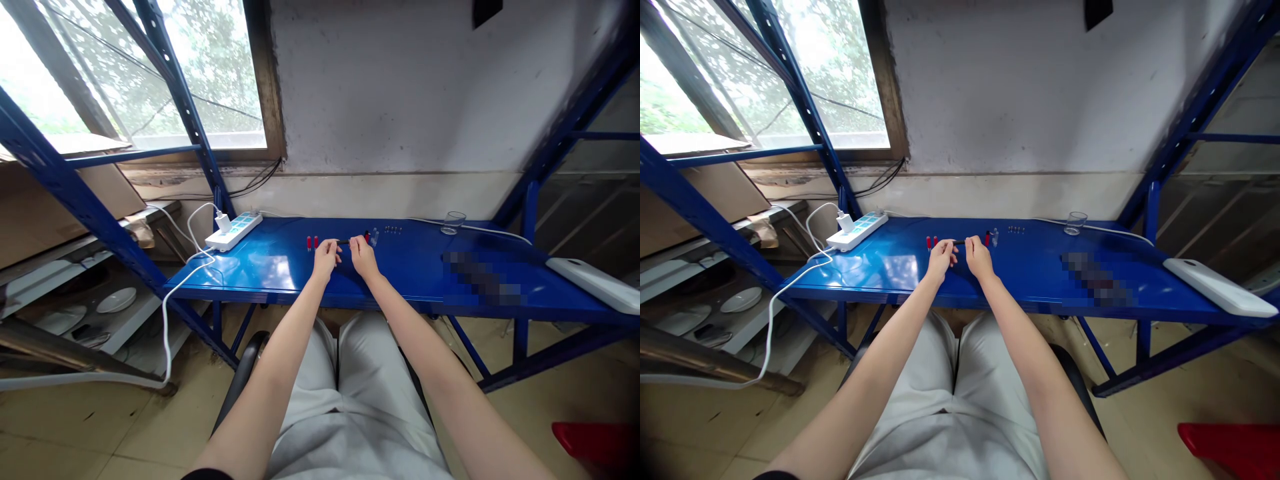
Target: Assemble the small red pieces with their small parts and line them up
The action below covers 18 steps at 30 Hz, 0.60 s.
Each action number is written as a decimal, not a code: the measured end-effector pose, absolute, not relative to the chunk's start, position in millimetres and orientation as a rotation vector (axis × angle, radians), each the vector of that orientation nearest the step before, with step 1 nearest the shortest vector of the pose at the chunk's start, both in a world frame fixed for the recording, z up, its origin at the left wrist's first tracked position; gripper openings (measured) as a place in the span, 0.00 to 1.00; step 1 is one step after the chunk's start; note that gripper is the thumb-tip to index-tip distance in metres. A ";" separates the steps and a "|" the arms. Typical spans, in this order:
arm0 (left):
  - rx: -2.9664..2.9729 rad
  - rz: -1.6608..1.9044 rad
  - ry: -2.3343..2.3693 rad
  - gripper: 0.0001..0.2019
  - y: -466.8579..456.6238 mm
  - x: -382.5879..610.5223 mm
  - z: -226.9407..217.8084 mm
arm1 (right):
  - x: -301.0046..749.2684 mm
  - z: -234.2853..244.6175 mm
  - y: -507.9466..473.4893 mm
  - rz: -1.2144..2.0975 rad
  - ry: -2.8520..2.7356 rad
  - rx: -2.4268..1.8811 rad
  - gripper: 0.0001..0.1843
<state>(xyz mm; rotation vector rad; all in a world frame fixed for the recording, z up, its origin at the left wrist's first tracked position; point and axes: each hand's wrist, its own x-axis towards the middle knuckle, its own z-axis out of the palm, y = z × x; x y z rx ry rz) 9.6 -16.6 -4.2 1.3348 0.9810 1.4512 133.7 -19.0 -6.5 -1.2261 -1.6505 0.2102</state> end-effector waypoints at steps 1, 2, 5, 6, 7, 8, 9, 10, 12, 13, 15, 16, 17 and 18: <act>1.339 1.462 0.983 0.09 -16.2 9.4 -4.3 | 134.2 -7.1 -18.3 0.228 -1.648 -1.228 0.18; 1.342 1.470 0.984 0.09 -16.0 9.2 -4.3 | 134.5 -7.8 -17.5 0.244 -1.644 -1.228 0.17; 1.338 1.481 0.991 0.10 -15.8 8.7 -4.1 | 135.1 -9.4 -15.3 0.283 -1.636 -1.210 0.15; 1.338 1.482 0.990 0.09 -15.8 8.5 -4.2 | 135.1 -9.8 -14.8 0.295 -1.636 -1.203 0.15; 1.339 1.484 0.988 0.09 -15.6 8.3 -4.3 | 135.1 -10.0 -14.4 0.303 -1.635 -1.198 0.15; 1.343 1.483 0.985 0.09 -15.4 8.1 -4.5 | 135.1 -10.1 -14.1 0.308 -1.635 -1.193 0.15; 1.346 1.482 0.982 0.09 -15.1 8.0 -4.7 | 135.1 -9.9 -14.0 0.311 -1.636 -1.188 0.15; 1.348 1.482 0.979 0.09 -14.7 7.9 -5.1 | 135.0 -9.6 -14.0 0.310 -1.636 -1.180 0.15; 1.350 1.484 0.975 0.09 -13.9 8.1 -5.9 | 135.0 -8.4 -14.3 0.300 -1.627 -1.153 0.14; 1.349 1.483 0.974 0.09 -13.6 8.4 -6.2 | 135.0 -7.6 -14.7 0.291 -1.620 -1.137 0.14; 1.349 1.478 0.962 0.10 -13.7 9.2 -6.4 | 135.2 -6.1 -15.8 0.278 -1.607 -1.116 0.14; 1.351 1.472 0.951 0.10 -14.0 9.7 -6.4 | 135.4 -5.4 -16.3 0.272 -1.600 -1.112 0.14; 1.355 1.464 0.938 0.11 -14.4 10.1 -6.2 | 135.6 -4.8 -16.9 0.268 -1.595 -1.112 0.15; 1.362 1.456 0.926 0.11 -14.9 10.4 -6.0 | 135.9 -4.4 -17.4 0.266 -1.591 -1.115 0.15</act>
